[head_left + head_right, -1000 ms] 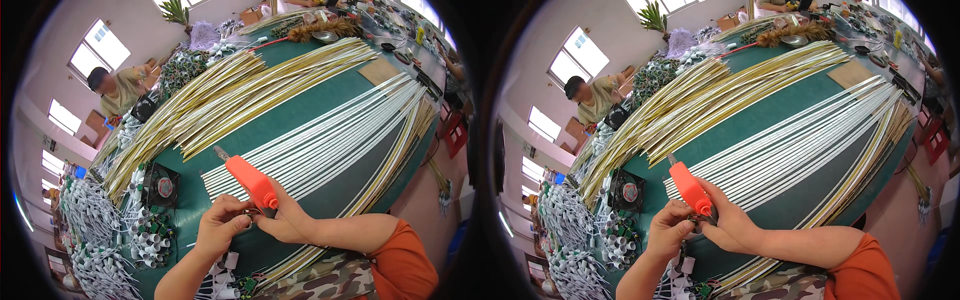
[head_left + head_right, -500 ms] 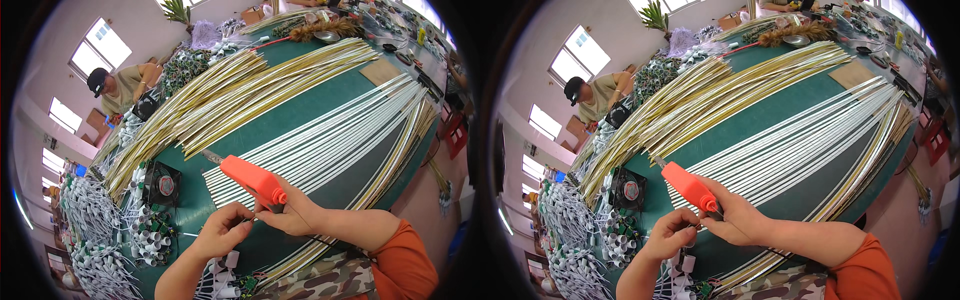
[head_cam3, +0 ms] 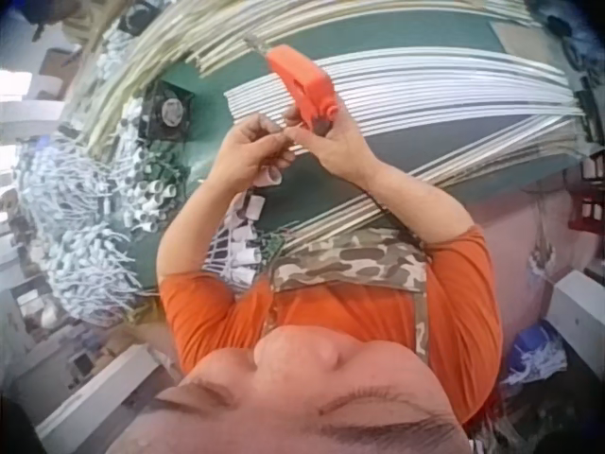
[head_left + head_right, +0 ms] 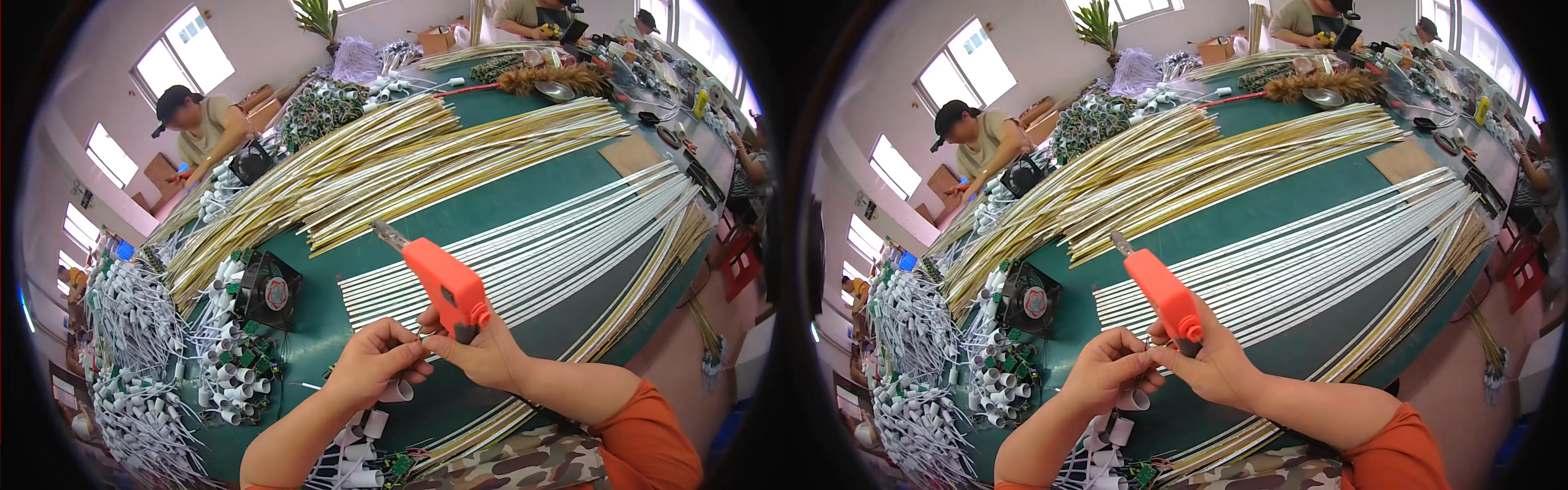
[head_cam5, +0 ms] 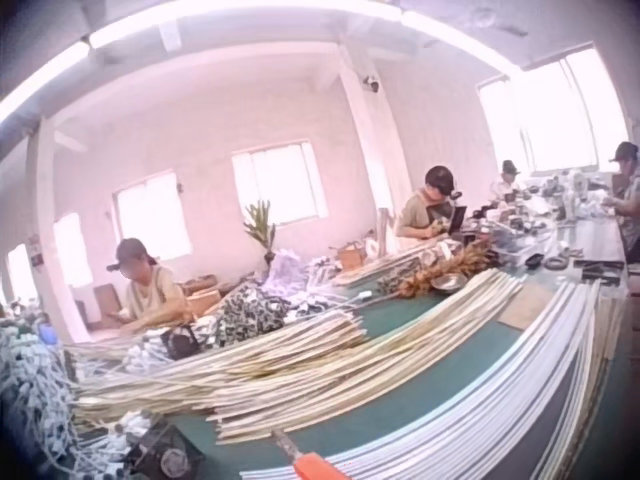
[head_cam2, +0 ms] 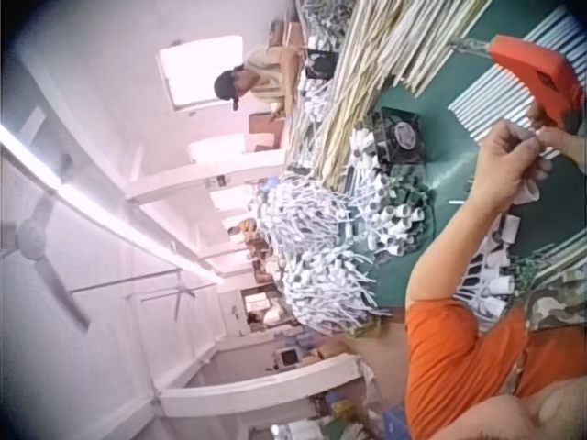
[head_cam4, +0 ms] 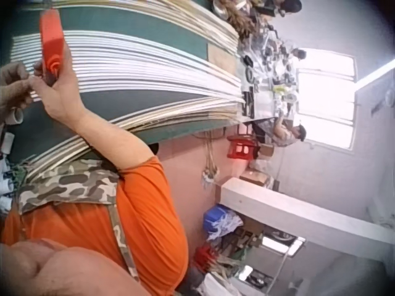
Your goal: The person solders wire leads from lamp socket assemblies to LED light strips using a soldering gun.
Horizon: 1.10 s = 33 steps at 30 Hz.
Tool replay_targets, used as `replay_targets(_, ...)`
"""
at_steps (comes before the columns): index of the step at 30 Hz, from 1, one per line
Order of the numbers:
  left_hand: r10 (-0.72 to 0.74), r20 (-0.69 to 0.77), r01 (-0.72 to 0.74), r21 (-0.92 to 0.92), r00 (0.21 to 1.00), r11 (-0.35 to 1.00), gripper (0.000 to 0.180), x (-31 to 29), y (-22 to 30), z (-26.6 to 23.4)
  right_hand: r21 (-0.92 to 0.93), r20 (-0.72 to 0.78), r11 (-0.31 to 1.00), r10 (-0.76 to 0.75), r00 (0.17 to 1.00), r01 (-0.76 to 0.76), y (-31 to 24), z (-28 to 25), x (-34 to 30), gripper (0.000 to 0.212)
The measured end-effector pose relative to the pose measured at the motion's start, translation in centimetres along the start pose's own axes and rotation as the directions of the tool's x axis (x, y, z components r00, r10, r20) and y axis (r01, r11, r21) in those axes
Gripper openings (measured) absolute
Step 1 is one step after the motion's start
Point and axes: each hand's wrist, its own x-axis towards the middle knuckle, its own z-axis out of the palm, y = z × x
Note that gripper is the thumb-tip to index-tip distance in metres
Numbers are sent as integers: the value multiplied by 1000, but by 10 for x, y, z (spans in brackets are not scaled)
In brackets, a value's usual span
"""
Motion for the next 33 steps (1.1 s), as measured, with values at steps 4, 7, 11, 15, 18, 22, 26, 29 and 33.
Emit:
replay_targets(4, -60, 69, 57, 33, 996, 998, 11, 4, -2, 1, -171, -1, 985, -17, 1000, 16, -2, -2, 1, 77)
replay_targets(7, -96, 105, 89, 72, 990, 993, 12, 4, -2, 1, -231, -30, 973, -26, 999, 19, -9, -1, -1, 64)
replay_targets(11, -42, 119, 28, 114, 992, 993, 13, -2, 1, 1, -26, 18, 983, 183, 983, -182, -17, -3, 1, 39)
replay_targets(15, -38, 100, 26, 116, 994, 993, 11, -2, 2, -1, 49, 74, 984, 168, 983, -172, -4, -8, 1, 48)
replay_targets(18, -76, 57, 66, 150, 995, 986, 12, -1, 1, 3, -17, 4, 1000, -13, 1000, 13, -1, -3, -2, 55)
replay_targets(22, -105, 52, 89, 249, 993, 964, 13, -2, -2, 5, -247, -10, 963, -110, 994, 104, -5, 1, -5, 60)
replay_targets(26, -104, 88, 80, 242, 991, 967, 12, -10, 2, 0, 66, -75, 992, 113, 991, -108, -6, 2, -3, 38)
replay_targets(29, -66, 56, 47, 279, 996, 959, 10, -26, 25, -11, 190, -125, 973, 155, 980, -129, -10, -3, 5, 19)
replay_targets(33, 365, -193, -238, 477, 911, 846, 6, -68, 89, -37, 157, -180, 987, 56, 982, -28, -20, -12, 6, 6)
